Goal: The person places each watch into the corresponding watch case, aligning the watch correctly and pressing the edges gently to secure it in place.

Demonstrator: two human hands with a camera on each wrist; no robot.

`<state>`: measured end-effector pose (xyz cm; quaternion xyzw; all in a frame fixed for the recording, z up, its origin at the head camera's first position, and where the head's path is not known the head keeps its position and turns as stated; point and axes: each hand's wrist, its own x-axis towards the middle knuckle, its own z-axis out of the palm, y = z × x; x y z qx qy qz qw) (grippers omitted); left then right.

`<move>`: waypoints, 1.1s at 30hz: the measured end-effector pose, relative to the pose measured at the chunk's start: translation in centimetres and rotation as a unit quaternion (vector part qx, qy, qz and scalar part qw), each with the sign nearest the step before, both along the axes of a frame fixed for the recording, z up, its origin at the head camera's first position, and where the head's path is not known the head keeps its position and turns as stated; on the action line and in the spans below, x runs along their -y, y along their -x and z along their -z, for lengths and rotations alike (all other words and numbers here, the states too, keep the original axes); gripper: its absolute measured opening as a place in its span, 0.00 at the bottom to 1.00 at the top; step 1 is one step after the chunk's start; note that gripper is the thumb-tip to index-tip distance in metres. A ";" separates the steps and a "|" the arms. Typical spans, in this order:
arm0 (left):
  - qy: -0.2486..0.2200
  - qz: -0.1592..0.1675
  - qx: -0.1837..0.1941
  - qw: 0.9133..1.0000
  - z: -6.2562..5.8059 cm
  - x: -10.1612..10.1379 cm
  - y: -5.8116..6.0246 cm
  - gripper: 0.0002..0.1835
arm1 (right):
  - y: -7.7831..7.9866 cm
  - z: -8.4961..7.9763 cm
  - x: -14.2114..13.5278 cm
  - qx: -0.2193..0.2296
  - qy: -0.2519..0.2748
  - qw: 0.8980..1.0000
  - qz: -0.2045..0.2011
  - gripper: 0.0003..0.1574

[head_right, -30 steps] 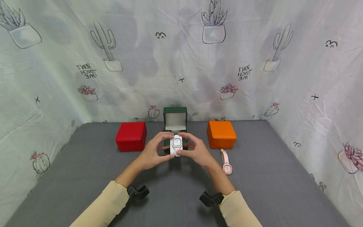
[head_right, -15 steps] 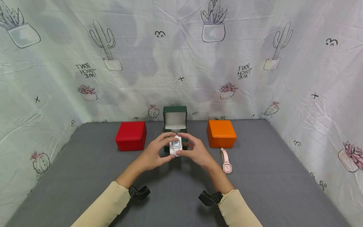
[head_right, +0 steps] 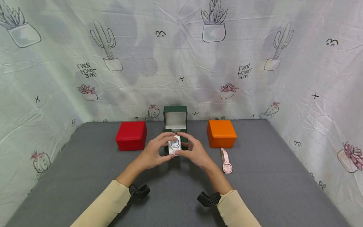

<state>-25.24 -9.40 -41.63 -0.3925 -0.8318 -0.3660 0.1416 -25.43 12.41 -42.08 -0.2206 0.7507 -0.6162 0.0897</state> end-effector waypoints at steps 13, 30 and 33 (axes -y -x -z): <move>0.030 -0.015 0.022 0.999 0.4 0.5 3.6 0.29 | 1.4 1.0 -0.3 -0.108 -0.058 0.983 0.133 0.29; 0.079 -0.027 0.131 0.988 0.6 -0.7 6.8 0.28 | 3.0 1.2 1.5 -0.105 -0.185 0.961 0.177 0.28; 0.076 -0.019 0.151 0.985 0.7 -0.8 7.0 0.29 | 3.1 1.3 1.7 -0.118 -0.209 0.953 0.185 0.28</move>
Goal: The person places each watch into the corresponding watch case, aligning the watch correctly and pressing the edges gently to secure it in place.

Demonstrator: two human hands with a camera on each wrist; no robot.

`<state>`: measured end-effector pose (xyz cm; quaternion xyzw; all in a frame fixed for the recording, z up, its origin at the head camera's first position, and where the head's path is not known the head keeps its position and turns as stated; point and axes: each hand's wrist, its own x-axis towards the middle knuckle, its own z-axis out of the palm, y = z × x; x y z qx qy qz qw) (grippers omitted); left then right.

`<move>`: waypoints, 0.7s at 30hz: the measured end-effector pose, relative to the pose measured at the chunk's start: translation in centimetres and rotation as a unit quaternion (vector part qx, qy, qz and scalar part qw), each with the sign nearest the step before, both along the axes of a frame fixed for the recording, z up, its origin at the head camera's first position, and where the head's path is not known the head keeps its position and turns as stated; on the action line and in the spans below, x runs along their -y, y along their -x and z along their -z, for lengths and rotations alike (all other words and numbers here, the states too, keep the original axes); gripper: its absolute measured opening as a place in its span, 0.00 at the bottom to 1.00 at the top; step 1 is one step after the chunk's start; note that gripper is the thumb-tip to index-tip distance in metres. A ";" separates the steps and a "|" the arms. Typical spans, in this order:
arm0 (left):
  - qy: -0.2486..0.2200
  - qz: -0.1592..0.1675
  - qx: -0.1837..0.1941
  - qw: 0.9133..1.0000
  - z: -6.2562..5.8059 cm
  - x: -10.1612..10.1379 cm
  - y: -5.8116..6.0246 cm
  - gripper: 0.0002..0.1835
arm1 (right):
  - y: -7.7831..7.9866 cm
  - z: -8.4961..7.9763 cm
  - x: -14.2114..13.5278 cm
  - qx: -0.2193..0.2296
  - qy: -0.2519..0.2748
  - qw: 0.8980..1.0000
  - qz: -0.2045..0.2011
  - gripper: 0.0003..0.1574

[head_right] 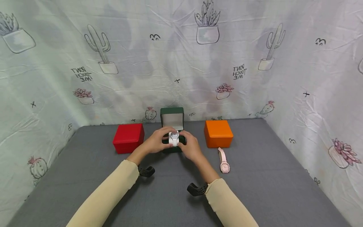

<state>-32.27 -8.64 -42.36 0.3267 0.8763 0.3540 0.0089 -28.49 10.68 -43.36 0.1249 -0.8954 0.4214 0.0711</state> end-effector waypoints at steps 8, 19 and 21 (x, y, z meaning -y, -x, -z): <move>0.020 0.005 0.019 1.000 0.1 0.0 0.3 0.26 | 0.1 0.4 1.0 -0.014 -0.011 1.000 0.021 0.28; 0.066 -0.030 -0.034 0.997 0.4 -0.6 -0.1 0.20 | 0.3 0.7 1.3 -0.007 -0.024 0.999 0.029 0.26; 0.083 -0.030 -0.054 0.995 0.3 -0.7 -0.4 0.21 | 0.4 0.8 1.0 -0.016 -0.018 0.999 0.026 0.25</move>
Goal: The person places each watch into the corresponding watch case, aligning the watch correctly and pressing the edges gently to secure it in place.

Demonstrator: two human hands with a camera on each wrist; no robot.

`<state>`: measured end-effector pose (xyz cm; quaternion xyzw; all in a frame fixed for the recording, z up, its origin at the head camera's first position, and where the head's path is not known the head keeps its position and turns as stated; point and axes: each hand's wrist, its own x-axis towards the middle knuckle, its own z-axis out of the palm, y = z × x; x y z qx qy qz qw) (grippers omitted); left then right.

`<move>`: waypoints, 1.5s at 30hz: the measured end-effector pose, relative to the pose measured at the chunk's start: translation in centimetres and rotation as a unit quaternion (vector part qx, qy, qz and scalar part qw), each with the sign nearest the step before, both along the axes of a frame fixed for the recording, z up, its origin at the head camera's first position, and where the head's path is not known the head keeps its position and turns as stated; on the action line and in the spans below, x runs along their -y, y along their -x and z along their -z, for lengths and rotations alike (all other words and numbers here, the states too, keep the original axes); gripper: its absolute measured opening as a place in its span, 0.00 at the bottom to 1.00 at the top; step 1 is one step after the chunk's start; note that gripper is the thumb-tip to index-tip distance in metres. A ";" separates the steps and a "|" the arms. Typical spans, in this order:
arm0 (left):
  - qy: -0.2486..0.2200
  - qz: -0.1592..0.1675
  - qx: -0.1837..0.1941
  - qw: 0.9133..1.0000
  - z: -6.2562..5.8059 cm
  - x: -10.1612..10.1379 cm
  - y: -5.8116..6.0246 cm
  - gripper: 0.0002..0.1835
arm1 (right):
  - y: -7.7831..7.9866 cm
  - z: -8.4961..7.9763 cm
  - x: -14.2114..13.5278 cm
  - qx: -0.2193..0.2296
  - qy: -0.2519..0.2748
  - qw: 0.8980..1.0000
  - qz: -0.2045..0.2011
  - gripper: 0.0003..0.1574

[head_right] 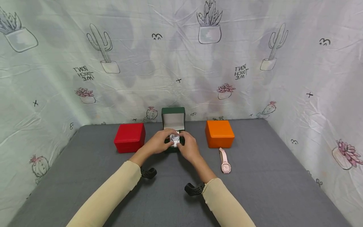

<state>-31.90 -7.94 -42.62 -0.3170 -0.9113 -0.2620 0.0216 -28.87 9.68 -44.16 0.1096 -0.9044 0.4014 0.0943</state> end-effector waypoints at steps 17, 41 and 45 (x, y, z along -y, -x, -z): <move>-0.003 -0.055 -0.241 0.969 -5.6 -0.5 0.2 0.20 | -0.4 0.9 -1.5 0.052 0.029 0.998 -0.009 0.40; 0.041 -0.098 -0.164 0.981 -6.2 -0.4 2.0 0.19 | -0.4 1.8 -1.2 0.090 0.096 0.991 -0.008 0.44; 0.057 -0.091 -0.145 0.984 -6.8 -0.4 1.8 0.22 | -0.3 1.9 -1.3 0.089 0.118 0.989 -0.008 0.48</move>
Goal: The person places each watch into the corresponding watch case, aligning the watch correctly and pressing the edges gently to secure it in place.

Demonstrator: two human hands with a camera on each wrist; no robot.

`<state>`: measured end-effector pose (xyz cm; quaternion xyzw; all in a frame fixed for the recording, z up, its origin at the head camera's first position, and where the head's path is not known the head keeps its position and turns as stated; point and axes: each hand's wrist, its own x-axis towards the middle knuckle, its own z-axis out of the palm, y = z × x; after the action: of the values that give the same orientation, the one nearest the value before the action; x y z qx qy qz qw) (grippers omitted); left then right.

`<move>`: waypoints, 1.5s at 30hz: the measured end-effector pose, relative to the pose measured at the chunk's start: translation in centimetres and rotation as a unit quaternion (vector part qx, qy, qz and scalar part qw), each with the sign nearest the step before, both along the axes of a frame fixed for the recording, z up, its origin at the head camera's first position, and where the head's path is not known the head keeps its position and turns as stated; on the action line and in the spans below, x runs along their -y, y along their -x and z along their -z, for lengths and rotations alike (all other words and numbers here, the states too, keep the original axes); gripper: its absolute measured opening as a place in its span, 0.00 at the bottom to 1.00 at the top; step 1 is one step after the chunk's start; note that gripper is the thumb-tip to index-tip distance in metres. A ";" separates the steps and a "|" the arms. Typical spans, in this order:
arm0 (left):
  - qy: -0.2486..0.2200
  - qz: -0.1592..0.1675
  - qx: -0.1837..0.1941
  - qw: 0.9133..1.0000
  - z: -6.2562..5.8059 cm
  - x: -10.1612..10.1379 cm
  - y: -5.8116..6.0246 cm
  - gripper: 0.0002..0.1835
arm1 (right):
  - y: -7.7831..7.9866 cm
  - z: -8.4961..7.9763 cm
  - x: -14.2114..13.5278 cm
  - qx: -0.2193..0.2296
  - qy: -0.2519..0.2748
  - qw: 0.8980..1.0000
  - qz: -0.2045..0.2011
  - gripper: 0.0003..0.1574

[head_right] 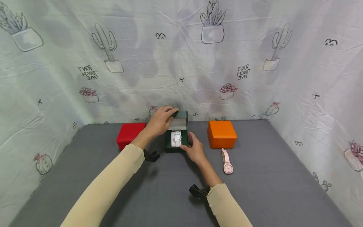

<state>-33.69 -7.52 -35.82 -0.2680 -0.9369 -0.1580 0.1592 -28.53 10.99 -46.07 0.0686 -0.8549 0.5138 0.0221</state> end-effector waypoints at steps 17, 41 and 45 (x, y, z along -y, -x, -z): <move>0.011 0.042 0.203 0.978 -1.5 0.8 0.5 0.27 | 0.0 -0.3 0.0 -0.004 0.026 1.000 -0.001 0.48; 0.133 0.078 0.112 0.982 2.1 -0.3 -2.8 0.36 | 0.0 0.2 -0.5 0.020 0.045 0.999 -0.008 0.49; 0.142 0.075 0.089 0.983 2.8 -0.3 -3.1 0.35 | 0.1 0.1 -0.4 0.017 0.061 0.998 -0.015 0.50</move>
<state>-30.63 -7.22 -38.58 -0.3424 -0.9375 -0.0576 0.0231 -28.66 11.38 -46.19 0.0715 -0.8208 0.5666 0.0041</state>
